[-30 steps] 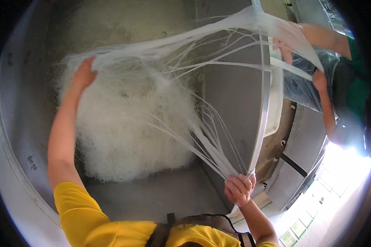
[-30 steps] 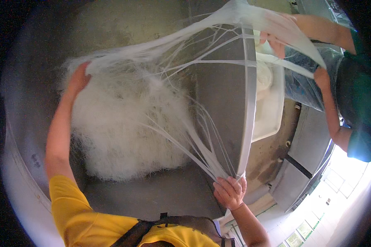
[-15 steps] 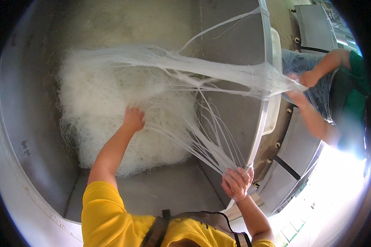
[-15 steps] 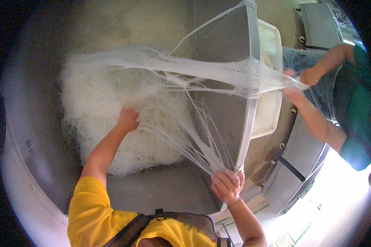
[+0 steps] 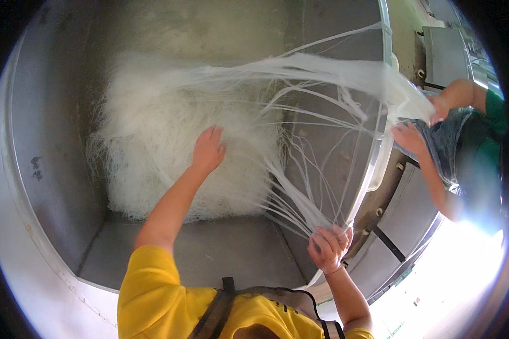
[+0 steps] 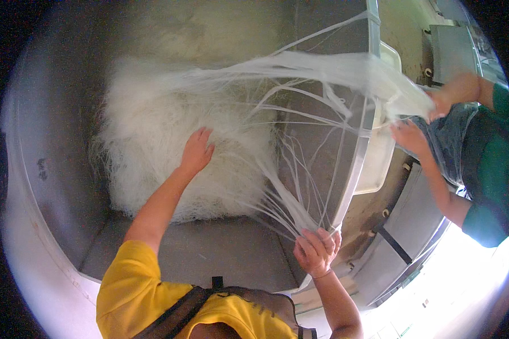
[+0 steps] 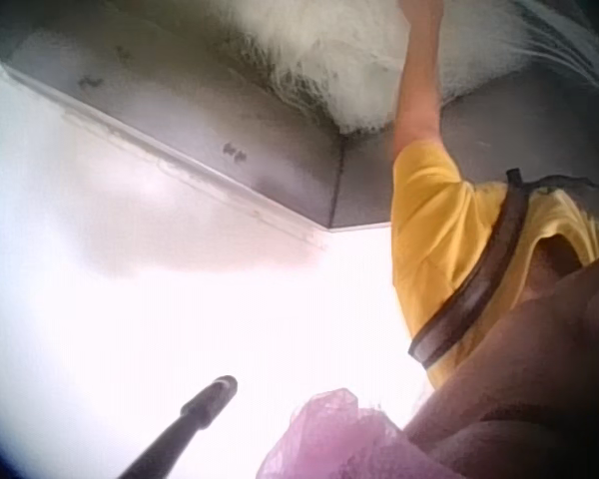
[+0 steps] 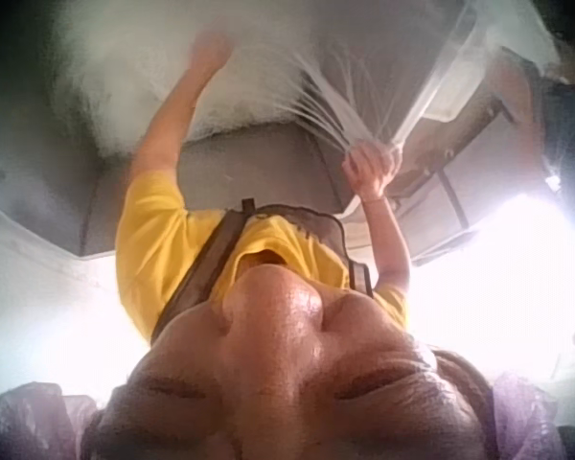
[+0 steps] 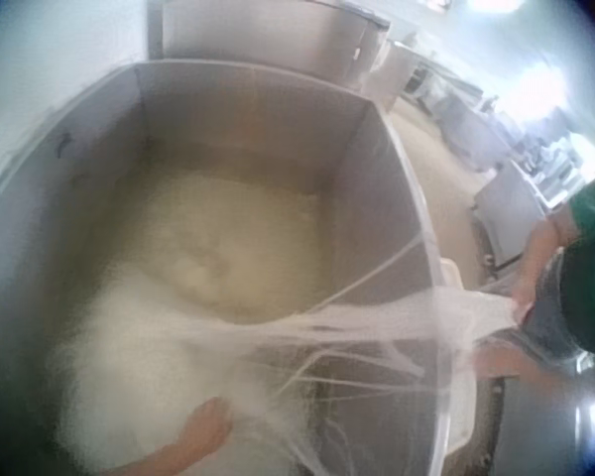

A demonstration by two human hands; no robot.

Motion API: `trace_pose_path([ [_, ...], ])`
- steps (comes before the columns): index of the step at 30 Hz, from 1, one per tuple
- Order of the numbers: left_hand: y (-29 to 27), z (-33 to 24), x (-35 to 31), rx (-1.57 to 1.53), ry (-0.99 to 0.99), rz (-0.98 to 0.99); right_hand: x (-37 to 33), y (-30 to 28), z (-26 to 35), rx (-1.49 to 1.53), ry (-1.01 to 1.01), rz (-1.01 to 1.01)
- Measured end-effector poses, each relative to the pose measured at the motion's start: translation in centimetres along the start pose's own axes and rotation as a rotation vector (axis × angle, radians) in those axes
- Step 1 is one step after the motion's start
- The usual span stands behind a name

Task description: The person pulls long, white, fibrous strands from a large metal vat filled with water and transfers them into a clear plastic container. A coworker assists by holding the container and helping to manage the strands. The person uses a yellow plastic fork to separate and bundle the fibers during the process.

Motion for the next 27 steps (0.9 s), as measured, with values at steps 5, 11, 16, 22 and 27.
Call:
trace_pose_path([
  [5, 15.8, 3.0, -2.5, -0.329, -0.435, 0.493, 0.1, 0.1, 0.6, 0.008, -0.036, -0.007],
  [11, 8.7, -10.6, -7.5, -0.294, -0.005, 0.879, -1.2, 0.1, -0.2, -0.024, -0.011, -0.049],
  [16, -2.7, -0.6, -2.6, -0.262, -0.377, 0.045, -1.8, -0.7, -0.3, -0.059, -0.022, -0.149],
  [22, 3.0, 7.9, 2.5, -0.132, -0.136, -0.065, -2.3, -0.9, -1.7, -0.176, 0.141, -0.147],
  [27, 3.8, 20.8, 2.9, 0.36, -0.399, 0.58, -4.1, -0.9, -3.4, -0.278, 0.328, -0.141],
])
Point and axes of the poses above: each hand's wrist, its own x-axis towards the middle knuckle, its own y-axis out of the palm, z = x × y, the point moved 9 cm from there along x, towards the middle knuckle, and after that the axes turned 12 degrees about -z, right-handed, at the moved point
